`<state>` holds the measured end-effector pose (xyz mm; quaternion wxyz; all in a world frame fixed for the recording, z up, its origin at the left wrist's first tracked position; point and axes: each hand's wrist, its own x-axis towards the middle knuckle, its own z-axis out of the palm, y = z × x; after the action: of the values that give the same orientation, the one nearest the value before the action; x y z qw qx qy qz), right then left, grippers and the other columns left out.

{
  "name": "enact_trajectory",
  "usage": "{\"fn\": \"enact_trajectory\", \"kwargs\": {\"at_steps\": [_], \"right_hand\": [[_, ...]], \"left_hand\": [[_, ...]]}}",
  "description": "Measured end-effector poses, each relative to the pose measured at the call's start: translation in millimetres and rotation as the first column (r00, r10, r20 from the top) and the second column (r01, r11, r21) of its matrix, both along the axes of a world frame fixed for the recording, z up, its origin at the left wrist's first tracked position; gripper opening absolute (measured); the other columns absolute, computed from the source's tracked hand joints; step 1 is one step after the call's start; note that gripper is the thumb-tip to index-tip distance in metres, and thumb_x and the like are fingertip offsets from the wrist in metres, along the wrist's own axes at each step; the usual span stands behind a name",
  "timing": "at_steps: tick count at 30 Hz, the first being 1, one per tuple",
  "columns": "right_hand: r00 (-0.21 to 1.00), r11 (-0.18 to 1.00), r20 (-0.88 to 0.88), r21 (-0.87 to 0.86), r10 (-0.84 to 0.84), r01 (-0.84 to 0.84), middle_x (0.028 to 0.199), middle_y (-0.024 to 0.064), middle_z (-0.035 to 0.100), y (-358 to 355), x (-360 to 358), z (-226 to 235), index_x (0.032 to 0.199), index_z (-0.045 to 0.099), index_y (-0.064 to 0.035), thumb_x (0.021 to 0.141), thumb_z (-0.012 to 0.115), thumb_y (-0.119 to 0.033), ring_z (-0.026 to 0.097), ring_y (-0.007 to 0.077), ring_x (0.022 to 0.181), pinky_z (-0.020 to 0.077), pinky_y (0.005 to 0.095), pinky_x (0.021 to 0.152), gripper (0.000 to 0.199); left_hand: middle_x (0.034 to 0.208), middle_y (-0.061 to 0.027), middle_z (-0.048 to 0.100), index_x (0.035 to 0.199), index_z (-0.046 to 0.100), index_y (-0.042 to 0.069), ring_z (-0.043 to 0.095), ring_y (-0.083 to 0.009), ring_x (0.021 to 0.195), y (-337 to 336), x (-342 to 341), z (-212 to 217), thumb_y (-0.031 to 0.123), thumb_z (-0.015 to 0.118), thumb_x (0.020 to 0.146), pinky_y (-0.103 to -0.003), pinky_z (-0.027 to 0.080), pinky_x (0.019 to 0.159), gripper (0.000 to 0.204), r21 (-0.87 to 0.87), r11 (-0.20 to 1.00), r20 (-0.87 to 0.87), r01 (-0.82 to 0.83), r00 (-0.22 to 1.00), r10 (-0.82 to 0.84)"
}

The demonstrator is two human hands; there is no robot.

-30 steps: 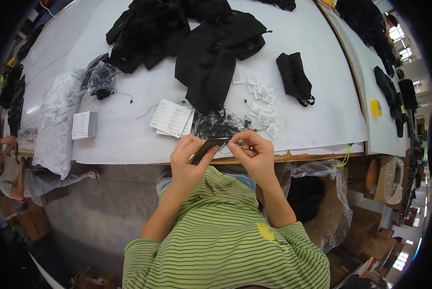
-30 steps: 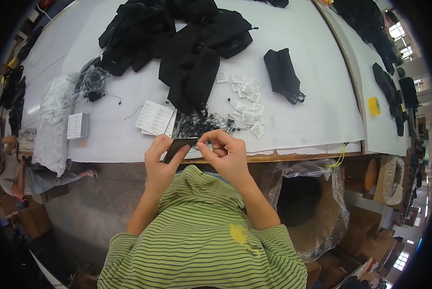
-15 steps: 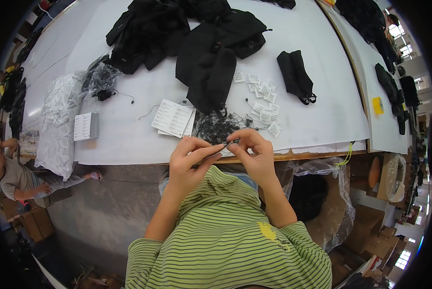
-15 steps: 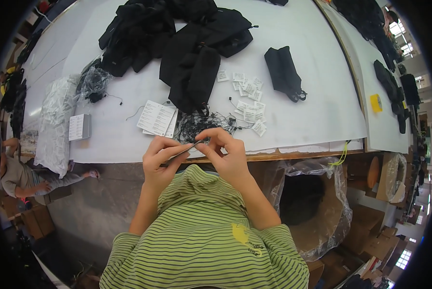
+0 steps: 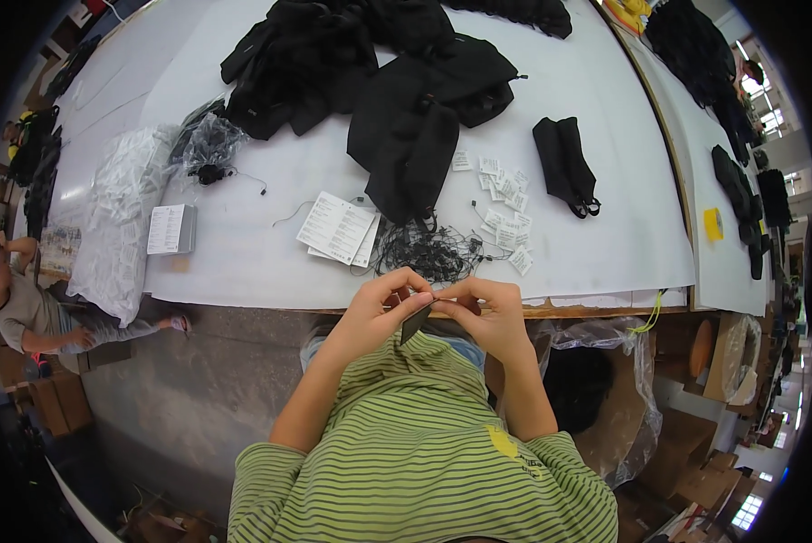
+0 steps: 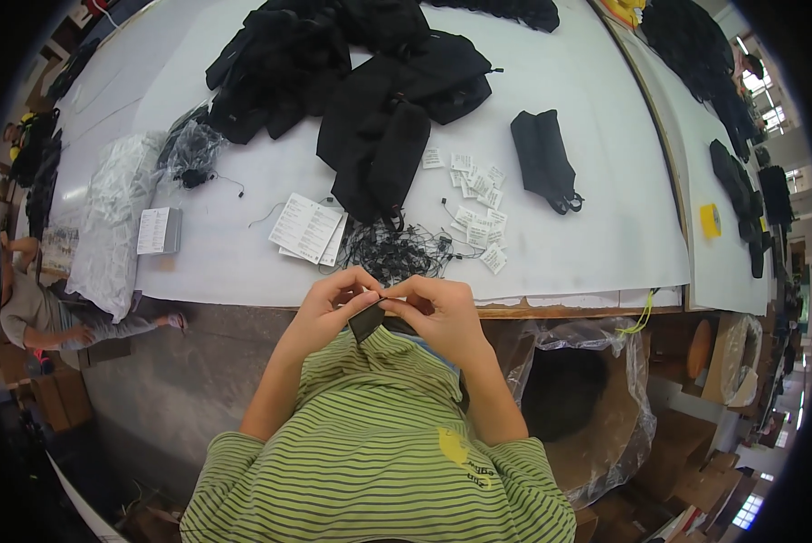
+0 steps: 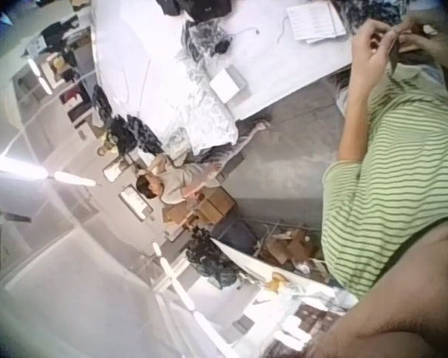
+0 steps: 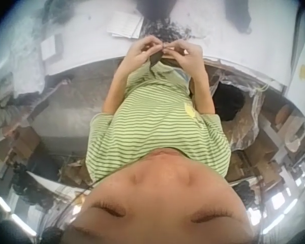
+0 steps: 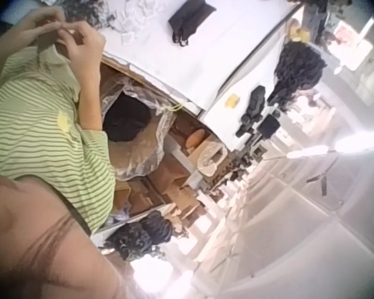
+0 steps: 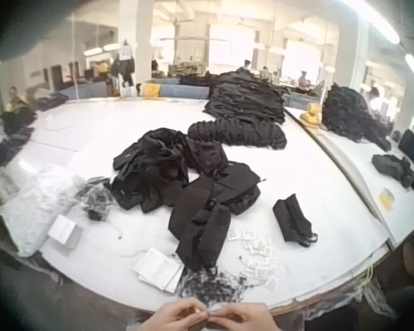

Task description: The recorder is placing small instruction booklets into black zipper cases.

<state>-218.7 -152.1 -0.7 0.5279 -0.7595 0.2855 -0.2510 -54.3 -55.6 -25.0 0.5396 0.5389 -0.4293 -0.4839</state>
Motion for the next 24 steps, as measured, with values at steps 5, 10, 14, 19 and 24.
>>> {"fn": "enact_trajectory", "kwargs": {"at_steps": [5, 10, 14, 19, 24], "right_hand": [[1.0, 0.992, -0.009, -0.126, 0.013, -0.014, 0.056, 0.0018, 0.056, -3, -2, 1, 0.089, 0.071, -0.0069, 0.075, 0.077, -0.008, 0.044, 0.0054, 0.047, 0.035, 0.0207, 0.047, 0.016], [0.995, 0.94, 0.093, 0.34, -0.019, -0.014, 0.059, 0.0008, 0.059, -8, -8, -10, 0.088, 0.065, -0.0017, 0.084, 0.07, -0.011, 0.05, 0.0045, 0.05, 0.0369, 0.0194, 0.047, 0.011], [0.999, 0.933, 0.042, 0.36, 0.003, -0.018, 0.06, 0.0005, 0.059, -11, -7, -13, 0.087, 0.062, 0.0, 0.088, 0.066, -0.013, 0.051, 0.0044, 0.051, 0.0372, 0.019, 0.047, 0.013], [0.997, 0.896, 0.045, 0.442, -0.068, 0.041, 0.062, 0.0003, 0.058, -10, -15, -22, 0.088, 0.062, -0.0007, 0.088, 0.065, -0.011, 0.05, 0.0042, 0.051, 0.0378, 0.0184, 0.047, 0.011], [0.988, 0.877, 0.089, 0.476, -0.126, 0.069, 0.061, -0.0014, 0.056, -9, -25, -26, 0.089, 0.06, -0.0013, 0.088, 0.065, -0.011, 0.049, 0.0036, 0.05, 0.0356, 0.0187, 0.046, 0.011]], "left_hand": [[0.083, 0.0012, 0.058, 0.093, 0.062, 0.003, 0.051, -0.0046, 0.072, -3, 2, -3, 0.012, 0.062, 0.09, -0.02, 0.041, 0.065, 0.01, 0.048, 0.999, 0.006, 0.023, 1.0, -0.024], [0.085, 0.0007, 0.059, 0.093, 0.061, 0.001, 0.055, -0.0041, 0.077, -8, -4, 3, 0.009, 0.061, 0.091, -0.019, 0.044, 0.069, 0.008, 0.011, 1.0, -0.131, 0.024, 0.991, -0.022], [0.081, 0.0015, 0.059, 0.09, 0.062, 0.003, 0.051, -0.0028, 0.068, -27, -6, -3, 0.01, 0.061, 0.091, -0.017, 0.041, 0.061, 0.007, -0.049, 0.997, -0.227, -0.062, 0.973, 0.05], [0.078, -0.0025, 0.062, 0.094, 0.062, 0.001, 0.053, -0.0103, 0.062, -74, 6, -46, 0.024, 0.062, 0.09, -0.024, 0.042, 0.058, 0.023, 0.095, 0.972, 0.094, -0.213, 0.974, 0.204], [0.082, -0.0079, 0.055, 0.086, 0.067, 0.005, 0.054, -0.0254, 0.082, -89, -5, -68, 0.025, 0.071, 0.079, -0.038, 0.046, 0.073, 0.022, -0.075, 0.969, 0.827, -0.234, 0.528, 0.191]]}}
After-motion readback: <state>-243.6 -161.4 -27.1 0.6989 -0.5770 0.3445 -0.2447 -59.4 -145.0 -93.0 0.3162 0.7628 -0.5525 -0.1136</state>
